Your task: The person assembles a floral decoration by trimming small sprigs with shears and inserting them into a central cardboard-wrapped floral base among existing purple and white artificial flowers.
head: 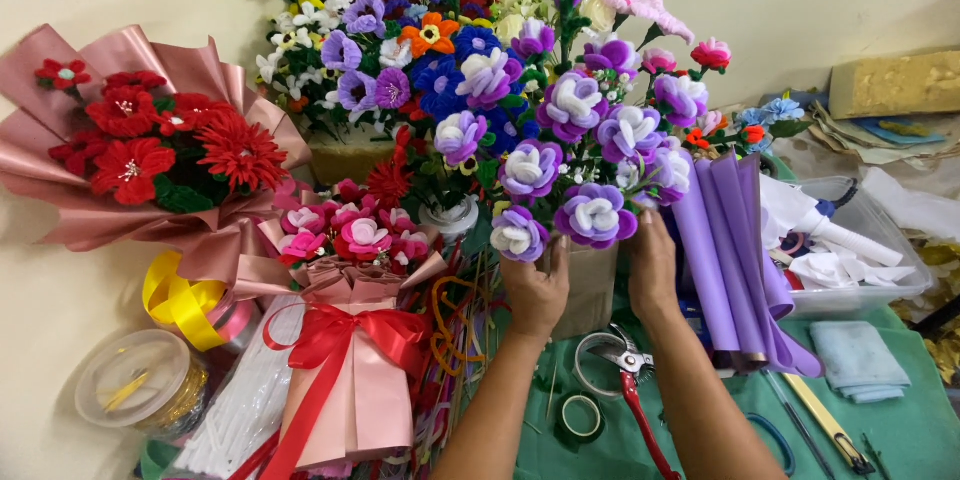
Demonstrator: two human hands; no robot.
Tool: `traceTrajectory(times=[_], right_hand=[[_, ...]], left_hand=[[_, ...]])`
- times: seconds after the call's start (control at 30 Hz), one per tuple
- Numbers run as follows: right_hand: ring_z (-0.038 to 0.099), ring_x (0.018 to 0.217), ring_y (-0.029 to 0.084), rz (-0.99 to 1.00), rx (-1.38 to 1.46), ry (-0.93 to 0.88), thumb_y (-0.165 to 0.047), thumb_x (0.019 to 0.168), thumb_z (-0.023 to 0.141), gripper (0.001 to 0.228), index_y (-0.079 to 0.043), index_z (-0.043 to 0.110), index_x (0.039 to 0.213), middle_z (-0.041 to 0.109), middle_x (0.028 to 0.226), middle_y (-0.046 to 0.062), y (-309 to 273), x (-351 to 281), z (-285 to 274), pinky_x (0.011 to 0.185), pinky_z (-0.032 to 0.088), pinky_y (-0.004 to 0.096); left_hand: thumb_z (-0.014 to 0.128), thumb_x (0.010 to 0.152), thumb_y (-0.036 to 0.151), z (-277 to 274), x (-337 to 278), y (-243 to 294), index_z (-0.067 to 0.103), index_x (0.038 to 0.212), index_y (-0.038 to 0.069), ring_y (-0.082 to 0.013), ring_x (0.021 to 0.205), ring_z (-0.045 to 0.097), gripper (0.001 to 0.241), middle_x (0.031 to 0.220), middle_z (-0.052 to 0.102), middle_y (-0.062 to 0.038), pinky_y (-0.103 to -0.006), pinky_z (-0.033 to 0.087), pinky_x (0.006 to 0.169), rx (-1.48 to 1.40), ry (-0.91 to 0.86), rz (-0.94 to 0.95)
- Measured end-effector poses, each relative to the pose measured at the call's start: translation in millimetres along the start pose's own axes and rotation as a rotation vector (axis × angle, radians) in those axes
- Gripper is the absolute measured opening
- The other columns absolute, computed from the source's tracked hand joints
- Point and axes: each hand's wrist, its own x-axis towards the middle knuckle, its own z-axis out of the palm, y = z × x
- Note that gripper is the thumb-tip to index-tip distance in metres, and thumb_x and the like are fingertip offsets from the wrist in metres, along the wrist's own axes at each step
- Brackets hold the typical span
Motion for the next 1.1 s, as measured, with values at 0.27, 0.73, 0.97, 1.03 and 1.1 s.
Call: traceTrajectory(times=[0.27, 0.73, 0.97, 1.03, 1.1], right_hand=[[0.059, 0.115, 0.020, 0.057, -0.003, -0.050, -0.027, 0.104, 0.056, 0.029, -0.011, 0.067, 0.126, 0.067, 0.118, 0.008, -2, -12, 6, 0.105, 0.049, 0.044], [0.054, 0.131, 0.040, -0.033, -0.284, -0.199, -0.052, 0.110, 0.047, 0.058, -0.008, 0.057, 0.145, 0.059, 0.136, 0.021, 28, 37, -3, 0.108, 0.044, 0.058], [0.060, 0.104, 0.029, -0.097, -0.332, -0.238, -0.041, 0.115, 0.048, 0.042, -0.004, 0.068, 0.119, 0.064, 0.104, 0.017, 85, 73, -17, 0.086, 0.047, 0.048], [0.057, 0.099, 0.027, -0.056, -0.342, -0.222, -0.041, 0.114, 0.049, 0.041, -0.004, 0.067, 0.117, 0.061, 0.100, 0.015, 77, 71, -14, 0.082, 0.045, 0.046], [0.054, 0.093, 0.026, -0.015, -0.352, -0.207, -0.040, 0.114, 0.049, 0.040, -0.003, 0.066, 0.114, 0.059, 0.097, 0.013, 72, 69, -12, 0.077, 0.044, 0.044]], left_hand=[[0.092, 0.080, 0.022, -21, 2, -14, 0.041, 0.136, 0.001, -0.0440, 0.125, 0.053, 0.079, 0.125, 0.050, -0.020, -0.0619, 0.051, 0.099, -0.198, -0.132, -0.389], [0.090, 0.081, 0.013, -6, 33, -64, 0.054, 0.114, 0.005, -0.0152, 0.088, 0.067, 0.050, 0.088, 0.064, -0.005, -0.0436, 0.050, 0.092, -0.566, -0.288, -0.305], [0.086, 0.089, 0.027, 6, 20, -87, 0.049, 0.139, 0.007, -0.0343, 0.128, 0.058, 0.065, 0.129, 0.061, -0.015, -0.0552, 0.043, 0.108, -0.349, -0.241, -0.424], [0.086, 0.089, 0.027, 5, 15, -88, 0.045, 0.144, 0.006, -0.0353, 0.133, 0.054, 0.071, 0.136, 0.058, -0.016, -0.0546, 0.041, 0.112, -0.321, -0.238, -0.408], [0.085, 0.089, 0.027, 0, 14, -82, 0.041, 0.149, 0.006, -0.0362, 0.138, 0.050, 0.078, 0.144, 0.055, -0.018, -0.0539, 0.040, 0.115, -0.291, -0.236, -0.393]])
